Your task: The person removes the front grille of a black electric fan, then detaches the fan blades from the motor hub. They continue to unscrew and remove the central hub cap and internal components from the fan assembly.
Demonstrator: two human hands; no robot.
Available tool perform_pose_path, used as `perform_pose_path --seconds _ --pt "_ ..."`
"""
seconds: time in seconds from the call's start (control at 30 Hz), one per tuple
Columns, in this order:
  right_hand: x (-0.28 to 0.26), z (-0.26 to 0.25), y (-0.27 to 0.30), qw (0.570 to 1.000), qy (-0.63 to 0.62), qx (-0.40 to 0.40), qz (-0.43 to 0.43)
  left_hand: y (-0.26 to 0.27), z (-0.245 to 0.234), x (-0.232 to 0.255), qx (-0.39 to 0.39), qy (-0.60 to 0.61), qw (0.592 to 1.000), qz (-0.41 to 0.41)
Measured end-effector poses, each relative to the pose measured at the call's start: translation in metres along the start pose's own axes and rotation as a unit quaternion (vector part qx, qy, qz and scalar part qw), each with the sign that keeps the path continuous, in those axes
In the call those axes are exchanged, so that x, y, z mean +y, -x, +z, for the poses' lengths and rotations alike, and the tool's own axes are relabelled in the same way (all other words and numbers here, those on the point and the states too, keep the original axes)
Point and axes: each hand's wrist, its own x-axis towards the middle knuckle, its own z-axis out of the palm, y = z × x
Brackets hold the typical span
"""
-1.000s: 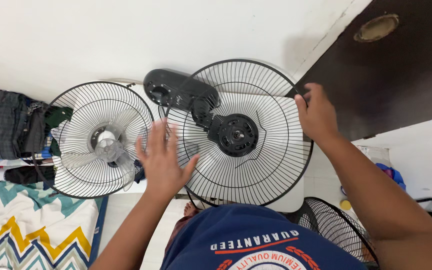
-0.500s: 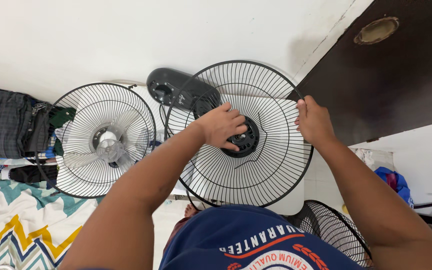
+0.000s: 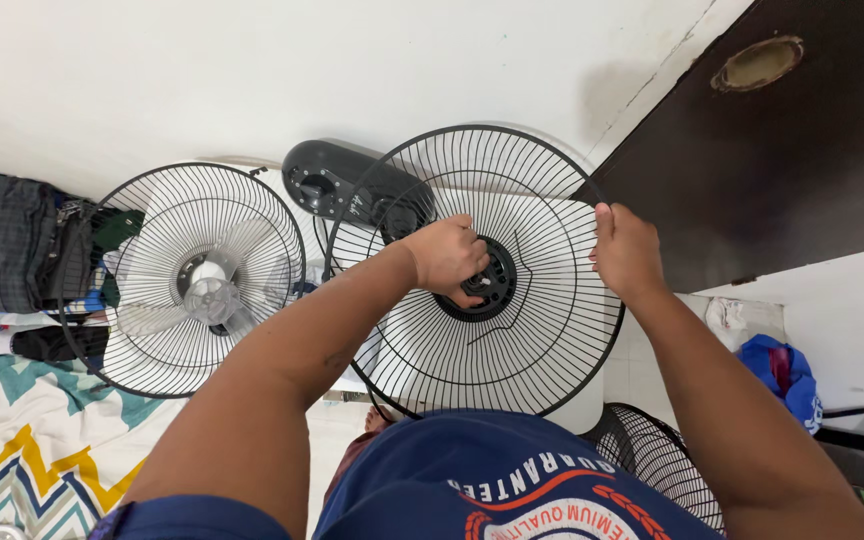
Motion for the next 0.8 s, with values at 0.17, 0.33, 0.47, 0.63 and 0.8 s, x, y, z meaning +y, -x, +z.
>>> perform_pose_path --seconds 0.17,0.33,0.47,0.63,0.8 --pt "0.003 0.001 -0.001 1.000 -0.020 0.004 0.014 0.002 0.002 0.002 0.003 -0.004 1.000 -0.007" --pt "0.005 0.002 -0.005 0.999 -0.036 0.002 -0.019 0.002 -0.004 0.000 0.018 0.018 1.000 -0.008" --pt "0.002 -0.002 -0.011 1.000 -0.021 -0.016 0.001 -0.006 -0.019 -0.012 0.008 0.046 0.998 0.031" --pt "0.002 -0.003 -0.013 0.999 -0.015 -0.025 -0.016 -0.022 -0.021 -0.023 -0.071 0.075 0.991 0.081" --pt "0.001 -0.002 -0.013 1.000 0.006 -0.018 -0.022 -0.014 -0.005 -0.017 -0.053 0.074 0.995 0.041"
